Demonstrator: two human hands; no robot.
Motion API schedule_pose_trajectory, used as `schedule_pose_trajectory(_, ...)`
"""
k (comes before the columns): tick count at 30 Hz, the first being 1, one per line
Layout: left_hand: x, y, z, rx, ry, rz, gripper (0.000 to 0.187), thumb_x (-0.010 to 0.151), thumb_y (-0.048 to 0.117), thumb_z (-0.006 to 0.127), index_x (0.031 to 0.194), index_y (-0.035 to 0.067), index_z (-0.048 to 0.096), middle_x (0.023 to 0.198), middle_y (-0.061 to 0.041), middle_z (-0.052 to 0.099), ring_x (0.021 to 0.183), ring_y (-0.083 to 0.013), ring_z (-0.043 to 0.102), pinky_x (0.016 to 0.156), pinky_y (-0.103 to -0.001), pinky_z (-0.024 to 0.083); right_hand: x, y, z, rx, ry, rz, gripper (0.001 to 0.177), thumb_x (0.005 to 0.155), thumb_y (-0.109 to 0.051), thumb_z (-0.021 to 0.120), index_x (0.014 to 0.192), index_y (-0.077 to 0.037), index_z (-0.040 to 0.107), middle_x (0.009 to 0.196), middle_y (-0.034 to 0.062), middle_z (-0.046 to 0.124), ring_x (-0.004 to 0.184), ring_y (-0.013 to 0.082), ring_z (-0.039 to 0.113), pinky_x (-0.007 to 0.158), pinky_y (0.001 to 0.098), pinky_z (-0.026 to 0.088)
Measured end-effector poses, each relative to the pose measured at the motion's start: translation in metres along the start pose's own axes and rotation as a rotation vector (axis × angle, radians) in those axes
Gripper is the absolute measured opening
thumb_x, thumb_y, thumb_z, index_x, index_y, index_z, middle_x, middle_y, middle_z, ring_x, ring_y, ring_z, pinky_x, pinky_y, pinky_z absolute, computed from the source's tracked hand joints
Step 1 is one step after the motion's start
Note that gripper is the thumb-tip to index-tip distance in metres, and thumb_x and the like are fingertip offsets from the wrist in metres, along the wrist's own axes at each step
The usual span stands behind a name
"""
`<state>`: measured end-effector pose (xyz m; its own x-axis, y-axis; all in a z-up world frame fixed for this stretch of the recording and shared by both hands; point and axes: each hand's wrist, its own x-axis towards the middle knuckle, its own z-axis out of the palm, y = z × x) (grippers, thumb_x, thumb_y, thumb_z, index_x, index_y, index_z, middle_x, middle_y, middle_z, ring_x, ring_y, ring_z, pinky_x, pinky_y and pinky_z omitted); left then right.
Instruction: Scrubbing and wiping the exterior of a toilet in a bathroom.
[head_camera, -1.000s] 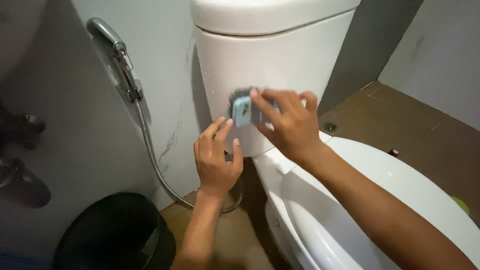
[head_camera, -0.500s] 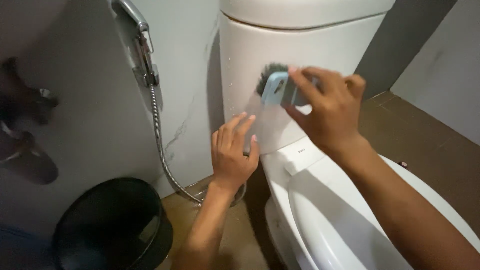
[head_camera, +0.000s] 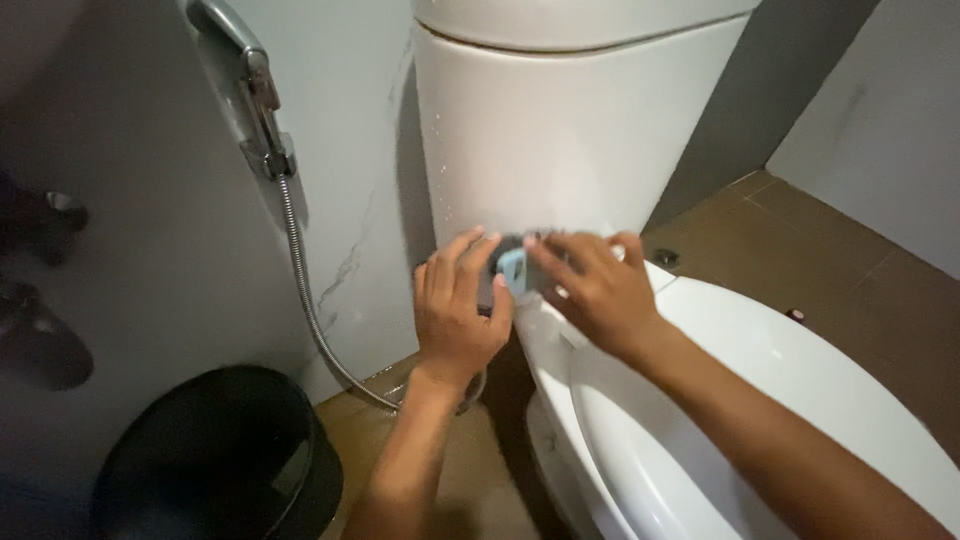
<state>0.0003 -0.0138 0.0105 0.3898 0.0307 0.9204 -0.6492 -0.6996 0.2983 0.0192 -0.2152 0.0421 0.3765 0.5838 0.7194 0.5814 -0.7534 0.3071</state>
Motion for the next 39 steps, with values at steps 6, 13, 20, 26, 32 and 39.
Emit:
schedule_pose_trajectory(6,-0.004,-0.002,0.001,0.012,-0.027,0.009,0.049,0.09,0.01,0.068,0.138,0.008,0.056,0.138,-0.012,0.058,0.125,-0.0321,0.059,0.106,-0.046,0.044,0.054,0.04,-0.051,-0.102,0.193,0.053,0.072,0.079,-0.024,0.095,0.143,-0.019,0.063,0.132,0.0026,0.065,0.116,0.0191,0.062,0.101,0.0425,0.029)
schedule_pose_trajectory(13,-0.003,-0.003,0.001,-0.007,-0.016,-0.019,0.047,0.09,0.009,0.067,0.137,0.01,0.057,0.139,-0.011,0.06,0.125,-0.0313,0.059,0.106,-0.045,0.044,0.053,0.036,-0.054,-0.083,0.226,0.069,0.072,0.079,-0.025,0.095,0.143,-0.017,0.062,0.134,0.0031,0.064,0.117,0.0199,0.061,0.101,0.042,0.03)
schedule_pose_trajectory(20,-0.006,-0.005,-0.003,0.019,-0.006,-0.055,0.045,0.092,0.012,0.067,0.136,0.01,0.06,0.138,-0.011,0.06,0.125,-0.0313,0.06,0.107,-0.045,0.044,-0.006,-0.001,0.003,-0.034,0.002,-0.07,0.066,0.079,-0.026,0.088,0.14,-0.021,0.064,0.126,-0.0008,0.068,0.109,0.0163,0.065,0.094,0.0426,0.032)
schedule_pose_trajectory(26,-0.009,-0.012,-0.011,0.018,-0.005,-0.052,0.045,0.094,0.013,0.064,0.138,0.011,0.059,0.141,-0.01,0.059,0.128,-0.0312,0.059,0.109,-0.045,0.044,0.001,-0.011,0.004,-0.121,-0.101,-0.136,0.063,0.082,-0.027,0.085,0.141,-0.021,0.064,0.128,-0.0012,0.068,0.109,0.0156,0.065,0.095,0.0408,0.033)
schedule_pose_trajectory(32,-0.015,-0.015,-0.008,-0.049,0.006,-0.074,0.044,0.098,0.014,0.061,0.142,0.01,0.057,0.144,-0.009,0.058,0.13,-0.0304,0.058,0.111,-0.044,0.044,0.056,0.006,-0.048,-0.148,0.084,-0.032,0.073,0.084,-0.032,0.093,0.149,-0.016,0.061,0.135,0.0041,0.066,0.113,0.0207,0.061,0.097,0.0442,0.028)
schedule_pose_trajectory(39,-0.013,-0.018,-0.015,-0.085,0.05,-0.064,0.041,0.105,0.025,0.051,0.143,0.008,0.054,0.144,-0.011,0.057,0.132,-0.0311,0.057,0.112,-0.045,0.042,0.047,-0.015,-0.023,-0.213,0.05,-0.011,0.071,0.083,-0.035,0.089,0.147,-0.023,0.062,0.133,-0.0035,0.066,0.112,0.0166,0.061,0.095,0.0428,0.03)
